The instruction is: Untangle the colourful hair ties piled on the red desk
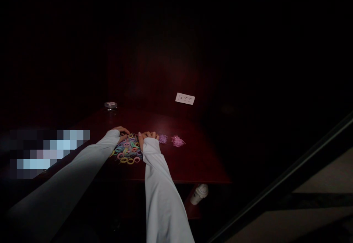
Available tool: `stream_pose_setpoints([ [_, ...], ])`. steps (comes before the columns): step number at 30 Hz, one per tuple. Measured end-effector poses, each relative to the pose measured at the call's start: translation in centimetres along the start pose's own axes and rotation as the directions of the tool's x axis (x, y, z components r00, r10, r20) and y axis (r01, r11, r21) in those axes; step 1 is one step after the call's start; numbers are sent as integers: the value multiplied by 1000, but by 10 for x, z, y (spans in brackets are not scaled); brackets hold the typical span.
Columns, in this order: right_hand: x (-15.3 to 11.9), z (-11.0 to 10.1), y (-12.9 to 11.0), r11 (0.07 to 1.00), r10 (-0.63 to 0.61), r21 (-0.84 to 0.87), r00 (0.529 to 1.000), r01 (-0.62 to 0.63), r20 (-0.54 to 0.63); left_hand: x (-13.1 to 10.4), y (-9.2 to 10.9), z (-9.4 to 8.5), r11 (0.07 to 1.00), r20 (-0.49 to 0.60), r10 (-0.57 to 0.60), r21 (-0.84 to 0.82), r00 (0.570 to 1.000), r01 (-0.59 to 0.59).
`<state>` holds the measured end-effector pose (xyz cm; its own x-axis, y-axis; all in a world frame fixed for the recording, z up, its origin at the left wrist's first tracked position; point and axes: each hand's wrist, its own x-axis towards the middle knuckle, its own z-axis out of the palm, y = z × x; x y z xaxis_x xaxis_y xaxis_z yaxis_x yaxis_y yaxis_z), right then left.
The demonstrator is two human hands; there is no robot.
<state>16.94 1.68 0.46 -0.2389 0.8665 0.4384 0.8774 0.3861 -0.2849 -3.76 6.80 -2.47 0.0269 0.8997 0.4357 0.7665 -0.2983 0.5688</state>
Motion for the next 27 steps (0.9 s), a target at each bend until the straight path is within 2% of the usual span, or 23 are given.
stream_pose_setpoints([
  [9, -1, -1, -4, 996, -8, -92, 1000, 7, -11, 5, -5, -1, 993, 17, -10, -119, 1000, 12],
  [15, 1, 0, -1, 995, -25, -98, 999, 27, 23, 5, -4, -5, 987, 38, 18, -162, 999, -12],
  [18, 1, -1, 0, 998, -24, -59, 999, 26, 36, 5, 0, -8, 994, 54, 20, -111, 998, -14],
  [23, 1, 0, 2, 1000, -27, -15, 999, 27, 24, -1, 10, -12, 996, 50, -35, 80, 998, 31],
  [27, 2, 5, 5, 1000, -29, -8, 1000, 29, 3, -4, 15, -14, 990, 39, -68, 123, 997, 62],
])
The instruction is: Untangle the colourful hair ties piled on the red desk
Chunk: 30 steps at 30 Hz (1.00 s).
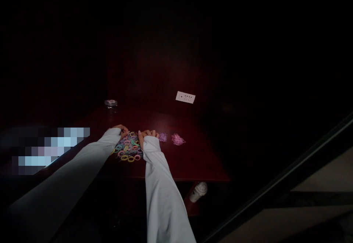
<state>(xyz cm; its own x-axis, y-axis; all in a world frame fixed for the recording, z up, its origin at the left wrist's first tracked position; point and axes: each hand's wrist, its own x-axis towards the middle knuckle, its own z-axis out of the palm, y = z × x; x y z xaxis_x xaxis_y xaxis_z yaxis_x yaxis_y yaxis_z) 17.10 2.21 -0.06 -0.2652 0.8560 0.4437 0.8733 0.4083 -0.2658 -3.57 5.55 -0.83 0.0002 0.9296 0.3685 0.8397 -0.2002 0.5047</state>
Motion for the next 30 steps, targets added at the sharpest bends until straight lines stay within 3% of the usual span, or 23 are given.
stream_pose_setpoints([
  [6, 3, 3, 2, 999, 1, 40, 1000, 0, -29, 0, 0, 0, 998, -78, 20, -57, 997, -25],
  [13, 4, -6, 0, 981, 56, 192, 994, -37, -97, -3, 11, -3, 970, -161, 189, -124, 969, -210],
  [18, 4, -11, -3, 976, 33, 216, 995, -11, -97, -4, 13, 0, 929, -119, 314, -163, 942, -331],
  [30, 2, -12, -3, 997, 56, 62, 995, -50, -87, -7, 15, -3, 930, -110, 312, -166, 944, -327],
])
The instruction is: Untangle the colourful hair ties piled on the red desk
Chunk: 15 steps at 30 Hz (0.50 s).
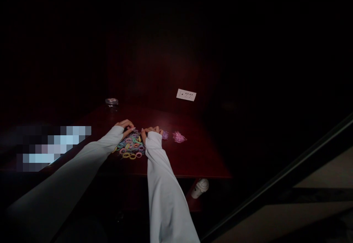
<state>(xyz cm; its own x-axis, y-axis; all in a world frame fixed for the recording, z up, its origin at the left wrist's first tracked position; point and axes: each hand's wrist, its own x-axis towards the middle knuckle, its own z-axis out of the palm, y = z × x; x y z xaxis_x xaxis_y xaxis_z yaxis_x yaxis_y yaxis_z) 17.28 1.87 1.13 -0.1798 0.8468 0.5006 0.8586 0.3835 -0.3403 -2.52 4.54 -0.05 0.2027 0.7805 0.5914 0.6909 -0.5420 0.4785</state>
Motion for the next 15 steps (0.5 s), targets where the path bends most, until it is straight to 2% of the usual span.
stream_pose_setpoints([
  [4, 2, -2, -5, 998, 63, 12, 998, -63, 3, 1, 3, -2, 1000, 33, -15, 19, 999, 14],
  [9, 2, -2, -6, 998, -15, 57, 1000, 14, 15, 3, 5, -2, 999, 59, -31, 32, 998, 29],
  [15, 1, -5, -5, 993, 8, 121, 1000, -10, 15, 1, 10, -6, 999, 60, -22, 38, 998, 20],
])
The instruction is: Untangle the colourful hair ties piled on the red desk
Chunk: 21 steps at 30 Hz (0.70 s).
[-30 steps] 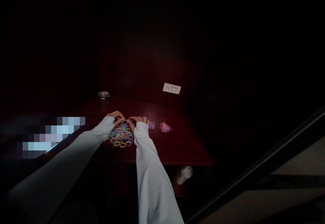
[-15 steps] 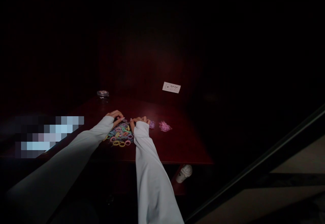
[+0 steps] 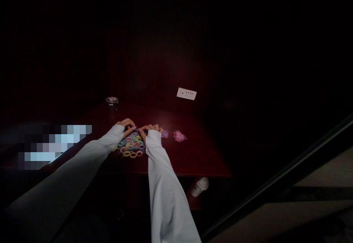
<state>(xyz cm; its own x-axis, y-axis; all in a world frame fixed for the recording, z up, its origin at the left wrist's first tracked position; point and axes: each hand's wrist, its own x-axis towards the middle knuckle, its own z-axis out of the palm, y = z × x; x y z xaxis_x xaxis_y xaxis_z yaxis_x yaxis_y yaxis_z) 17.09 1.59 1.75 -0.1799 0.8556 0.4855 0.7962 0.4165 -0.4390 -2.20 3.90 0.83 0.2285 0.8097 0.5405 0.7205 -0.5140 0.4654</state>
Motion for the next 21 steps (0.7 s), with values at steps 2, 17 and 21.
stream_pose_setpoints([
  [2, 1, -1, 0, 999, 40, 4, 999, -40, -10, -1, 1, -2, 1000, 3, -5, 11, 1000, 5],
  [17, 4, -18, 37, 952, 207, -174, 947, -253, -245, -3, -5, 4, 1000, -29, 13, 3, 1000, -12],
  [21, -4, -38, 71, 895, 260, -283, 918, -346, -299, -1, -14, 11, 999, -77, 28, -17, 997, -30],
])
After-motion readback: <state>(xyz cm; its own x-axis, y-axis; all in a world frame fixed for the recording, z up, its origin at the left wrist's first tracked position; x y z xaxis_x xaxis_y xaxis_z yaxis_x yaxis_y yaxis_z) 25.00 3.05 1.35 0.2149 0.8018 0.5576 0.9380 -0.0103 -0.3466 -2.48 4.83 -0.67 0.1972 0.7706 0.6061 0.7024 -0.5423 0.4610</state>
